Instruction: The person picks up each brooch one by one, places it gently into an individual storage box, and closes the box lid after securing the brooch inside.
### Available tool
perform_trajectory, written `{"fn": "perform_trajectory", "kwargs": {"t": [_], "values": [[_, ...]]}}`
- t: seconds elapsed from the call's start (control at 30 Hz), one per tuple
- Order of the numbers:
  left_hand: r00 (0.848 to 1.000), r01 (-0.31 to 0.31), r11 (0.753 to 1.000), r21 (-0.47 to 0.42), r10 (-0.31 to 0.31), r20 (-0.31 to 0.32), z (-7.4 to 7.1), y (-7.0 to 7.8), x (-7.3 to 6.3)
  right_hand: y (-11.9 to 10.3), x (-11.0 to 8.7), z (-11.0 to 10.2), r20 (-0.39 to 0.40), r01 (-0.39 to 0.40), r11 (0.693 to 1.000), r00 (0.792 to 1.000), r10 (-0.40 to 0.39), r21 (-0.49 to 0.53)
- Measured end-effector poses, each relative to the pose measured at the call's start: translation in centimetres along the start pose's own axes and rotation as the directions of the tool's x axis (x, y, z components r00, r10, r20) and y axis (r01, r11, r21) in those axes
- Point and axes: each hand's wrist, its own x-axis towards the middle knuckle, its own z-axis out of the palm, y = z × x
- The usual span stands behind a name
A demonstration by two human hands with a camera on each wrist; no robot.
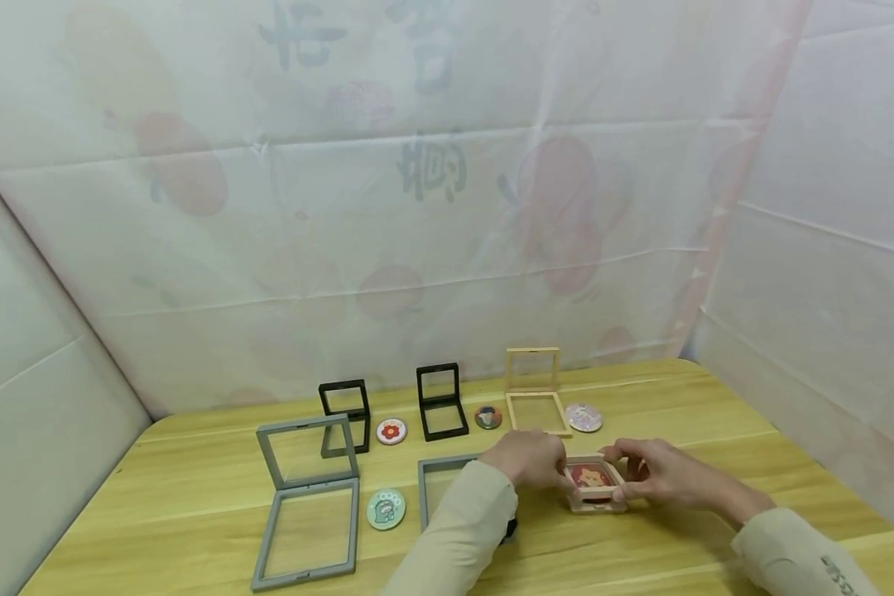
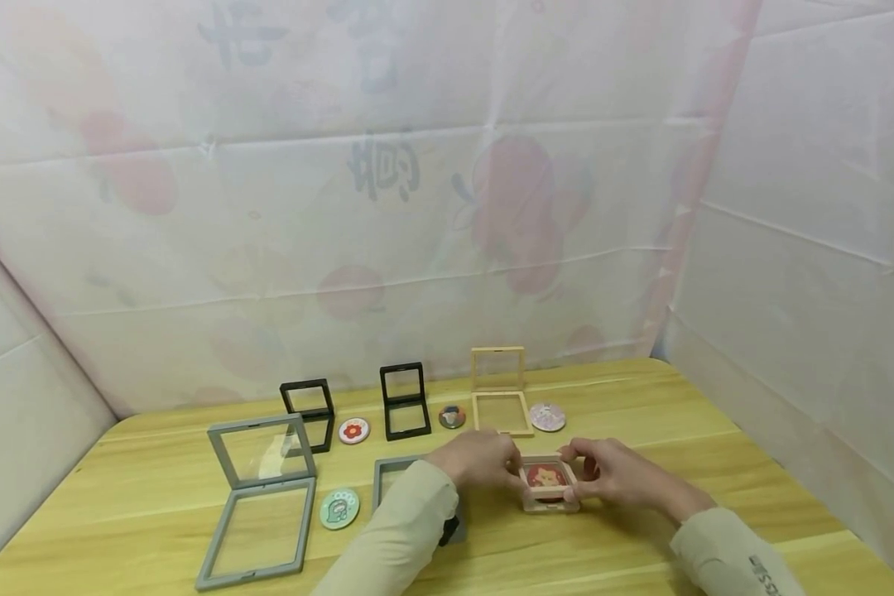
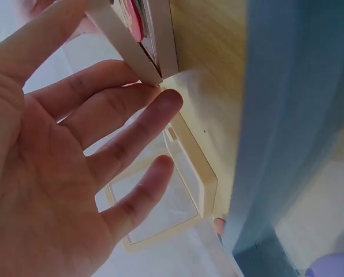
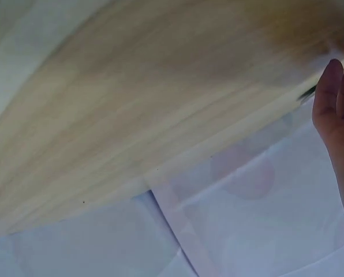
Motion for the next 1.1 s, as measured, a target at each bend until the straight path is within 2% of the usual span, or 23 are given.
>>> {"fn": "perform_trajectory", "kwargs": {"t": [0.1, 0.23, 0.33, 0.43, 0.53, 0.6, 0.77, 1.0, 1.1], "values": [[1.0, 0.01, 0.999, -0.041, -0.01, 0.007, 0.0, -0.2, -0.1, 0.1, -0.1, 0.2, -0.027, 0.005, 0.999, 1.0, -0.006, -0.051], [1.0, 0.027, 1.0, -0.016, -0.027, -0.005, 0.0, 0.0, -0.1, 0.4, -0.2, 0.6, -0.067, 0.018, 0.993, 0.997, -0.026, -0.118], [0.999, 0.041, 0.997, 0.068, -0.039, -0.028, 0.0, 0.6, 0.0, 0.6, -0.2, 0.9, -0.079, 0.023, 0.986, 0.996, -0.036, -0.163], [0.996, 0.067, 0.98, 0.186, -0.056, -0.064, 0.2, 1.4, 0.1, 0.7, -0.2, 0.9, -0.08, 0.012, 0.984, 0.996, -0.026, -0.177], [0.993, 0.098, 0.951, 0.292, -0.074, -0.094, 0.4, 2.2, 0.3, 0.5, -0.2, 0.8, -0.073, -0.02, 0.987, 0.997, 0.008, -0.16], [0.991, 0.118, 0.936, 0.33, -0.087, -0.106, 0.6, 2.6, 0.3, 0.3, 0.0, 0.6, -0.059, -0.069, 0.987, 0.996, 0.061, -0.146], [0.986, 0.155, 0.923, 0.352, -0.121, -0.115, 0.8, 3.4, 0.3, -0.7, 0.5, 0.3, -0.021, -0.165, 0.978, 0.986, 0.164, -0.13], [0.981, 0.183, 0.891, 0.416, -0.142, -0.128, 1.0, 4.5, 0.2, -1.9, 1.2, 0.3, -0.015, -0.203, 0.965, 0.979, 0.203, -0.167], [0.981, 0.183, 0.889, 0.419, -0.141, -0.131, 1.1, 4.6, 0.1, -2.2, 1.3, 0.3, -0.011, -0.22, 0.962, 0.975, 0.222, -0.164]]}}
